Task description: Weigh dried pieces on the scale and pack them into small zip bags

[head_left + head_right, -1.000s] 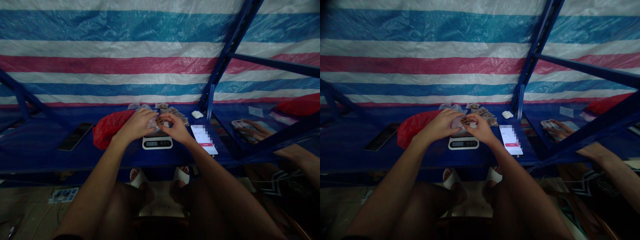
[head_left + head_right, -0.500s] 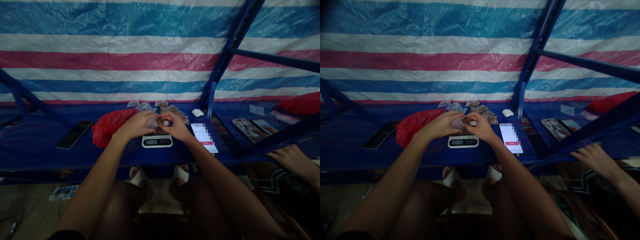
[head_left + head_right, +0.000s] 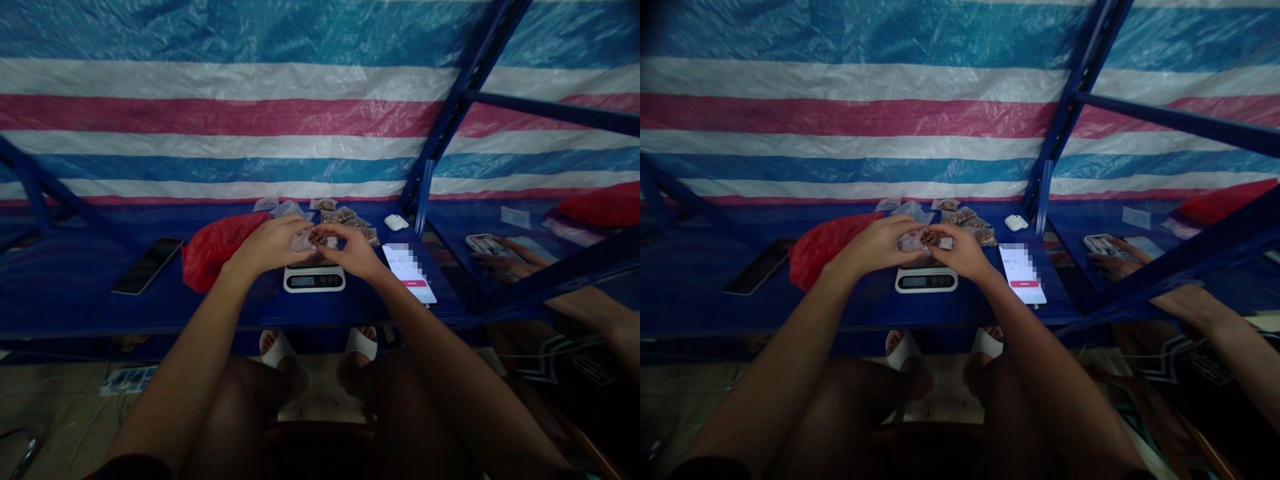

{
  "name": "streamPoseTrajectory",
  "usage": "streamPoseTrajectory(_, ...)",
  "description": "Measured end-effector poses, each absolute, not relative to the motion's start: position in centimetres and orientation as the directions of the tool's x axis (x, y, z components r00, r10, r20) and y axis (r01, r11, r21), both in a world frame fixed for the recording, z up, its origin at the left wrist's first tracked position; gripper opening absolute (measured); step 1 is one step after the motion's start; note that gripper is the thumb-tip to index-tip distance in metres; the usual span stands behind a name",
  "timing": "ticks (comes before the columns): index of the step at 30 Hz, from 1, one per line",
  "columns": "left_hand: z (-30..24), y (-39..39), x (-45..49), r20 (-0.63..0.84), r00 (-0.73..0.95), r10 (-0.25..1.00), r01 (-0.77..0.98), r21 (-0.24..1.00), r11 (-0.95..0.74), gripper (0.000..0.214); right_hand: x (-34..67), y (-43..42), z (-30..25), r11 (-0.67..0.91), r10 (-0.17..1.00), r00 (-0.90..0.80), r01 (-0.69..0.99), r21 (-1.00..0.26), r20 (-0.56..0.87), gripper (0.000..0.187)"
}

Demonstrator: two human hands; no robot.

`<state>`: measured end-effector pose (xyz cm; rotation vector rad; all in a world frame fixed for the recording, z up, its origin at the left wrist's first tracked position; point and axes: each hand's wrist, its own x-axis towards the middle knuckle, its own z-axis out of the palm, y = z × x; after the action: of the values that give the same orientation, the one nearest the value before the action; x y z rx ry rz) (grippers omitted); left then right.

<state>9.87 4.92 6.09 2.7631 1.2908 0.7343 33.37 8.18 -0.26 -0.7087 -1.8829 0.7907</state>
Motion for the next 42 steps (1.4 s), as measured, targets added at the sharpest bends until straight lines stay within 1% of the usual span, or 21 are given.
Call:
streamPoseTrajectory(4,5.9,4.9,9.9,0.407,0.547,0.732,0.737,0.180,-0.651,0.040,33.4,8.2,-0.3,0.617,0.748,-0.398,0.123,-0.777,0.531,0.039)
streamPoseTrajectory(7,5.7,4.9,10.0,0.388,0.536,0.750,0.757,0.173,-0.630,0.044,33.4,8.2,-0.1,0.624,0.743,-0.415,0.143,-0.769,0.526,0.035)
streamPoseTrajectory(11,5.3,5.0,10.0,0.400,0.518,0.756,0.768,0.173,-0.617,0.047,33.6,8.0,0.4,0.654,0.721,-0.448,0.187,-0.733,0.529,0.032)
streamPoseTrajectory(16,5.0,5.3,9.8,0.384,0.506,0.772,0.780,0.178,-0.600,0.047,33.6,7.9,0.6,0.635,0.738,-0.437,0.193,-0.748,0.514,0.027)
streamPoseTrajectory(21,4.6,5.5,9.7,0.366,0.512,0.777,0.776,0.191,-0.601,0.054,33.6,8.1,0.5,0.695,0.678,-0.470,0.161,-0.700,0.565,0.022)
streamPoseTrajectory(25,4.8,5.5,9.5,0.326,0.525,0.786,0.771,0.209,-0.602,0.062,33.7,8.3,0.4,0.701,0.679,-0.479,0.196,-0.686,0.557,0.023)
streamPoseTrajectory(27,5.0,5.5,9.5,0.296,0.530,0.795,0.774,0.213,-0.596,0.059,33.6,8.3,0.3,0.687,0.693,-0.475,0.206,-0.697,0.542,0.025)
streamPoseTrajectory(29,5.2,5.4,9.4,0.274,0.542,0.795,0.770,0.219,-0.600,0.050,33.6,8.3,0.2,0.671,0.708,-0.466,0.213,-0.710,0.530,0.026)
streamPoseTrajectory(31,5.4,5.4,9.4,0.263,0.553,0.790,0.762,0.224,-0.608,0.044,33.4,8.2,0.2,0.670,0.711,-0.459,0.213,-0.712,0.532,0.025)
streamPoseTrajectory(33,5.4,5.4,9.4,0.261,0.550,0.794,0.766,0.221,-0.603,0.043,33.3,8.2,0.2,0.677,0.707,-0.455,0.214,-0.704,0.541,0.021)
streamPoseTrajectory(38,5.0,5.6,9.0,0.286,0.512,0.810,0.792,0.207,-0.574,0.050,33.0,8.4,0.1,0.680,0.712,-0.430,0.225,-0.698,0.555,0.018)
streamPoseTrajectory(42,4.7,5.7,8.8,0.378,0.478,0.793,0.766,0.262,-0.586,0.052,33.0,8.6,0.1,0.691,0.704,-0.409,0.209,-0.692,0.580,0.021)
